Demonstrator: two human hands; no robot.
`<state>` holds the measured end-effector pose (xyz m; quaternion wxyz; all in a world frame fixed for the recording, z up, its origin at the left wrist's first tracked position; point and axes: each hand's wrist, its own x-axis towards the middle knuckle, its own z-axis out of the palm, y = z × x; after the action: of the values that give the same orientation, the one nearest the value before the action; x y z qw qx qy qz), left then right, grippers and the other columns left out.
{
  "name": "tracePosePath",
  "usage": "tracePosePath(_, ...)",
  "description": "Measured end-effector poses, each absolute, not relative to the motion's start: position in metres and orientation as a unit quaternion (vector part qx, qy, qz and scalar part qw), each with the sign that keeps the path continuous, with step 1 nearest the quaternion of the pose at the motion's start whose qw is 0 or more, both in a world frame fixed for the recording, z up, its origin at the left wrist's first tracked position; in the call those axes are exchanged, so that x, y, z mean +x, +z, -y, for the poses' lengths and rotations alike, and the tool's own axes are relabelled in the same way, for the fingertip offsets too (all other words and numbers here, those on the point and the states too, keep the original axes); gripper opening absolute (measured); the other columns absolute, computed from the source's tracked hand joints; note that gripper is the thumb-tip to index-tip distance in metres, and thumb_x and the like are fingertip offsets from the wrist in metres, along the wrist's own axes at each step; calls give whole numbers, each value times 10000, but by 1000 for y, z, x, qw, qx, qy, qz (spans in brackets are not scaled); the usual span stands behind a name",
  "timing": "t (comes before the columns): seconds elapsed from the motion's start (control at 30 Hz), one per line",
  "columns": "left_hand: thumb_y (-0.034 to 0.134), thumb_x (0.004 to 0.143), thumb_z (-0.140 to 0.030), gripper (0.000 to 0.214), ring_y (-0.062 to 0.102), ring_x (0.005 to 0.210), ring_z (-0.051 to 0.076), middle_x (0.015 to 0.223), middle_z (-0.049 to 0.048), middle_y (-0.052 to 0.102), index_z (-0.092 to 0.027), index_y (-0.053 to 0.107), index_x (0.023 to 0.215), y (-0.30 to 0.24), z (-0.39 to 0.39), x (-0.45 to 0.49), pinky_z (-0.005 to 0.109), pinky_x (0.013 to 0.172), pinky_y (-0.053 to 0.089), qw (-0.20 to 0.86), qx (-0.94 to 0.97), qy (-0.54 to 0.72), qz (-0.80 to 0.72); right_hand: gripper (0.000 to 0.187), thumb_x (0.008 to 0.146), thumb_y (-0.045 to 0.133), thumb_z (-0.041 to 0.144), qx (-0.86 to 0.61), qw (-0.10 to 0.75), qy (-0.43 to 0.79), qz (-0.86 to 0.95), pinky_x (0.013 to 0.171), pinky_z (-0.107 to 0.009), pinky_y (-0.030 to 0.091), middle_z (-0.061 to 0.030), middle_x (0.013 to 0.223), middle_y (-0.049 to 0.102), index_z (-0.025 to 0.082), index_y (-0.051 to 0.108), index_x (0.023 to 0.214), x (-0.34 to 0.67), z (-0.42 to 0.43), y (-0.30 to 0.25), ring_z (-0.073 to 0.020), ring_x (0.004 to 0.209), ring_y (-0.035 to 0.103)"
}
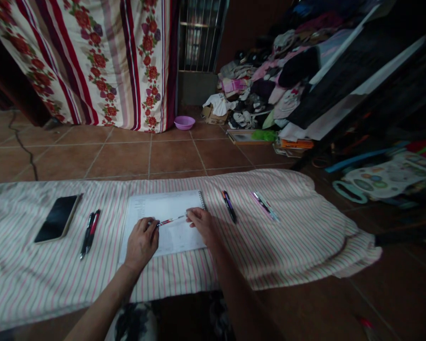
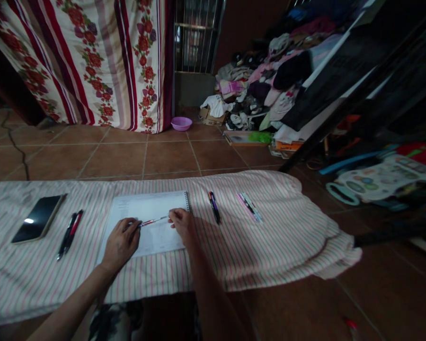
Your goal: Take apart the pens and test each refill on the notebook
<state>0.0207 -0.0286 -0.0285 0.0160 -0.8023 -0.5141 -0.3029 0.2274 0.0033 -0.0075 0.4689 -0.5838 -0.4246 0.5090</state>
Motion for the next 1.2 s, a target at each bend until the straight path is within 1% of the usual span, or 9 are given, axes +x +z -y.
tracePosePath(0.3,452,835,-154,234,514,912,229,984,116,551,-157,559,1043,-26,29,21,403,820,472,19,-800,-303,517,201,651,575,324,-597,456,473,460,442,-200,453,-5,635,631,163,627,758,231,-3,-13,-133,570,620)
tracePosePath(0.53,454,833,-155,239,516,912,229,986,120,554,-143,567,1044,-27,30,21,402,822,471,22,-801,-302,517,162,689,532,262,-613,446,447,475,439,-199,457,-2,618,631,164,618,785,234,-4,-10,-137,579,624)
tracePosePath(0.67,455,828,-152,239,517,909,231,976,119,558,-143,573,1036,-26,29,22,402,817,472,25,-800,-303,518,155,708,515,235,-622,434,432,488,460,-209,479,-8,627,642,160,606,808,235,-6,-16,-139,579,633)
tracePosePath(0.83,449,830,-153,243,517,906,230,975,114,557,-152,565,1044,-26,30,22,403,819,468,27,-799,-298,521,161,752,499,228,-634,408,385,532,529,-239,507,-22,690,665,170,603,861,241,-6,-18,-149,630,649)
tracePosePath(0.9,448,830,-156,245,519,911,232,979,113,557,-157,564,1046,-26,30,21,402,822,466,27,-800,-294,522,153,751,520,217,-640,395,349,559,618,-262,511,-28,759,680,189,618,865,243,-5,-16,-158,704,651)
tracePosePath(1.0,450,829,-160,246,520,914,234,984,113,558,-164,567,1045,-26,30,21,405,822,466,28,-799,-292,525,145,746,556,196,-647,371,292,599,747,-274,477,-36,875,679,208,646,859,246,-4,-12,-156,778,634)
tracePosePath(1.1,452,827,-160,245,520,911,233,982,113,560,-163,571,1042,-27,30,22,405,823,467,30,-800,-294,522,142,755,561,175,-656,343,251,623,776,-277,442,-62,904,660,192,667,849,248,-1,-9,-165,779,617)
tracePosePath(1.2,453,827,-158,243,519,911,233,977,120,563,-147,578,1036,-26,30,22,402,827,467,32,-801,-293,521,132,771,567,177,-670,303,201,647,788,-285,416,-81,914,644,188,668,855,249,2,-7,-192,844,599)
